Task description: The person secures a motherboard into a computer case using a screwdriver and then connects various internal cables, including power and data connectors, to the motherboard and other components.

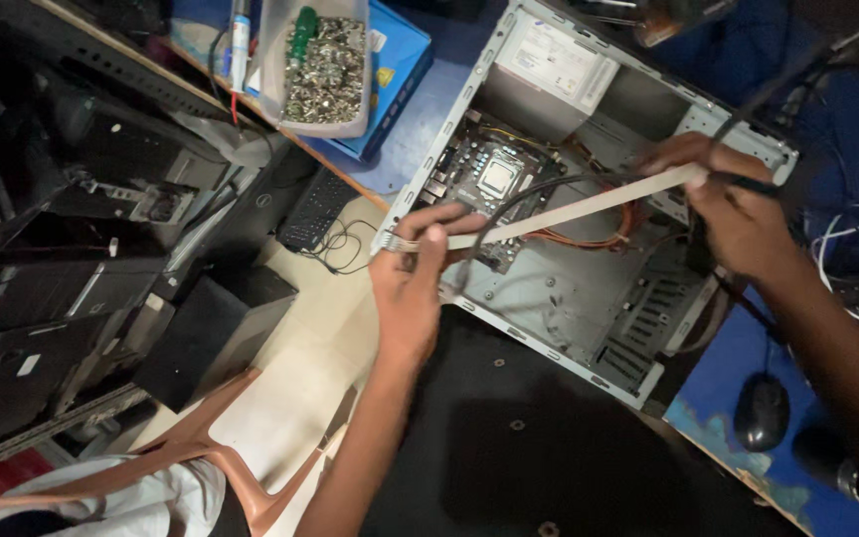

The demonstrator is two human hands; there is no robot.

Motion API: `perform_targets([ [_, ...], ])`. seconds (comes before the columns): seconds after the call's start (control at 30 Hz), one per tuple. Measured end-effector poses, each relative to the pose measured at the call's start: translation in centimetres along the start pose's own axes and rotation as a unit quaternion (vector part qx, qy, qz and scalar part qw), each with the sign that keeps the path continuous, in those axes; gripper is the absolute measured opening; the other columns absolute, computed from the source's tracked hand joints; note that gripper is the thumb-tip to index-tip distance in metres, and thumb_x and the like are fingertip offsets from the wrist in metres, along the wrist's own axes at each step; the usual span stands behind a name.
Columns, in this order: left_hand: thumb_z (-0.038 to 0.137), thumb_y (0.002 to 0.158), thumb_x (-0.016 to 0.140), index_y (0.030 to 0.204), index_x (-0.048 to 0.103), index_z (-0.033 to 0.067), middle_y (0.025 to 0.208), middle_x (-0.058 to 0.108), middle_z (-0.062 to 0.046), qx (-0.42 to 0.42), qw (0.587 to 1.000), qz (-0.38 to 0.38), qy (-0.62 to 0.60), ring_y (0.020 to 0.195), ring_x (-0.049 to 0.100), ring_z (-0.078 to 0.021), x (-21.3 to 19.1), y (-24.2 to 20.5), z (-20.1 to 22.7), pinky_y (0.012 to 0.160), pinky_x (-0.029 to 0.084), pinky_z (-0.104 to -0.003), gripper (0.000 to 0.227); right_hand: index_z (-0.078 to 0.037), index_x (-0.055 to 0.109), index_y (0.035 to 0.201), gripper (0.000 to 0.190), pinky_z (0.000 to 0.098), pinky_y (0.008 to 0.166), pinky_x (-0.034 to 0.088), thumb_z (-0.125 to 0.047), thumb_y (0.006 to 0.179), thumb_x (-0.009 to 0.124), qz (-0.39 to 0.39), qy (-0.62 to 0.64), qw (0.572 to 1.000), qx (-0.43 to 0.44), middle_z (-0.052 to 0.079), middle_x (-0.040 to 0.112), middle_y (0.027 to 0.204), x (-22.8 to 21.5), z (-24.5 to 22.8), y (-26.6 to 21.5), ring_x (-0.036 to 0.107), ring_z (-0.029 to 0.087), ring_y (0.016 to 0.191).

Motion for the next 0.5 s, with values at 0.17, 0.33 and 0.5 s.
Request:
perform_targets([
  [0.17, 0.020, 0.109, 0.054, 0.127, 0.060, -0.0085, 0.124, 0.070, -0.023, -0.002, 0.999, -0.023, -0.033, 0.112, 0.071, -0.0263, 1.0, 0.5, 0.3, 0.094, 0.061, -0.040, 0.034, 0.002, 0.062, 0.105, 0.030, 0.0308, 0.068, 0.048, -0.022, 0.119, 0.050, 0.095, -0.042, 0.978, 0.179, 0.010, 0.063, 0.084, -1.4, 3.6, -1.3, 0.058, 0.017, 0.073],
  [0.33, 0.013, 0.107, 0.057, 0.126, 0.060, -0.0047, 0.128, 0.070, -0.020, 0.026, 0.997, -0.076, -0.018, 0.115, 0.072, -0.0268, 0.5, 1.9, 3.3, 0.101, 0.059, -0.039, 0.026, -0.002, 0.054, 0.086, 0.045, 0.0308, 0.056, 0.045, -0.027, 0.123, 0.050, 0.126, 0.085, 0.981, 0.119, 0.007, 0.056, 0.070, -2.7, 2.5, 0.3, 0.054, 0.016, 0.057],
  [0.5, 0.008, 0.106, 0.057, 0.121, 0.064, -0.0055, 0.118, 0.073, -0.020, 0.034, 0.996, -0.053, 0.056, 0.106, 0.074, -0.0246, -1.9, 3.3, 4.2, 0.096, 0.060, -0.036, 0.021, -0.004, 0.051, 0.082, 0.049, 0.0303, 0.049, 0.036, -0.032, 0.122, 0.052, 0.163, 0.141, 0.968, 0.131, 0.007, 0.047, 0.063, -4.0, 2.1, 1.0, 0.043, 0.016, 0.048],
])
Point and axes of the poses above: each hand's wrist, its own y-axis towards the middle knuckle, its own x-axis out of the palm, z = x × y, the point moved 10 cm from there along y, towards the middle knuckle
